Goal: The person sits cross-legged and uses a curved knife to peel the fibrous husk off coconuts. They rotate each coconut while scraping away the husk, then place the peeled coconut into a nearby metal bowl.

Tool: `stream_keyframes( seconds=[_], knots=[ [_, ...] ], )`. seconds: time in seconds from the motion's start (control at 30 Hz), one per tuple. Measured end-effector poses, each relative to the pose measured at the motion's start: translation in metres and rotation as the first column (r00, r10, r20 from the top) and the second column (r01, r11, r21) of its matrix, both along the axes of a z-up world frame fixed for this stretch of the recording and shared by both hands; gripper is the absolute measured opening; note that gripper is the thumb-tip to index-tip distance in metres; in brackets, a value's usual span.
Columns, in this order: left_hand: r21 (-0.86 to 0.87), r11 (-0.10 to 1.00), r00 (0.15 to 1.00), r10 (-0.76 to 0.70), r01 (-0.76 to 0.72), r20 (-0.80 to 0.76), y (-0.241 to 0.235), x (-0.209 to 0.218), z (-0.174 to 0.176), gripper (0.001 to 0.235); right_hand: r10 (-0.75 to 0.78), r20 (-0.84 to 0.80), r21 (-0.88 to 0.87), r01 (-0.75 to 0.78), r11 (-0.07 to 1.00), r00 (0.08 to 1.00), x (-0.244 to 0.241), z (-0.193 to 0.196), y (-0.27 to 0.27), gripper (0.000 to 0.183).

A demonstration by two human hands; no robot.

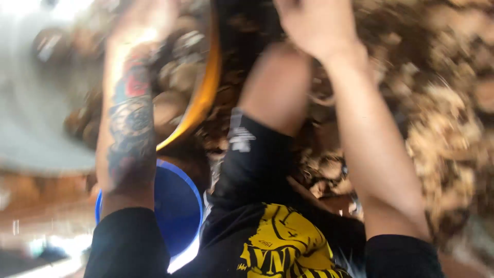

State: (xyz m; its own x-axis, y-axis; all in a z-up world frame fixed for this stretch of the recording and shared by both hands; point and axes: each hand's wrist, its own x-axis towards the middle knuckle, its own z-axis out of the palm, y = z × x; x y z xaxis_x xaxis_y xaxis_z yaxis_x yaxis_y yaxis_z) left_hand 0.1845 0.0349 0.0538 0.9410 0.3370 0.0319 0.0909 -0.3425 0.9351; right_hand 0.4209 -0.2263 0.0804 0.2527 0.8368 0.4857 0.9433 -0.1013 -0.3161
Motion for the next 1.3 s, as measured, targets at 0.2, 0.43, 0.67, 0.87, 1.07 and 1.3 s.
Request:
stream_keyframes(
  seconds=[0.2,0.43,0.67,0.87,1.07,1.3],
  knots=[
    [0.072,0.992,0.92,0.12,-0.1,-0.373,-0.147,0.142,0.092,0.028,-0.323,-0.245,0.01,0.336,0.942,0.914,0.073,0.004,-0.205,0.02],
    [-0.213,0.882,0.811,-0.47,0.419,-0.348,-0.262,0.203,0.011,0.094,-0.708,-0.534,-0.5,0.502,0.705,0.462,0.035,-0.027,-0.323,0.023],
    [-0.084,0.851,0.622,-0.444,0.519,-0.645,-0.261,0.189,-0.195,0.074,-0.777,-0.114,-0.604,0.578,0.549,0.619,-0.019,-0.347,-0.417,0.045],
    [-0.614,0.748,0.619,-0.363,-0.252,-0.697,-0.208,0.212,-0.238,0.049,-0.925,-0.285,-0.845,0.389,0.366,0.252,-0.037,-0.281,-0.368,0.088],
    [-0.215,0.704,0.521,0.252,-0.677,-0.815,-0.168,0.291,-0.222,0.042,-0.959,-0.197,-0.931,0.268,0.248,0.203,-0.032,-0.268,-0.363,0.1],
    [-0.363,0.607,0.518,0.095,-0.707,-0.85,-0.151,0.354,-0.326,0.104,-0.977,0.002,-0.935,0.347,0.074,0.213,-0.041,-0.274,-0.355,0.097]
  ],
)
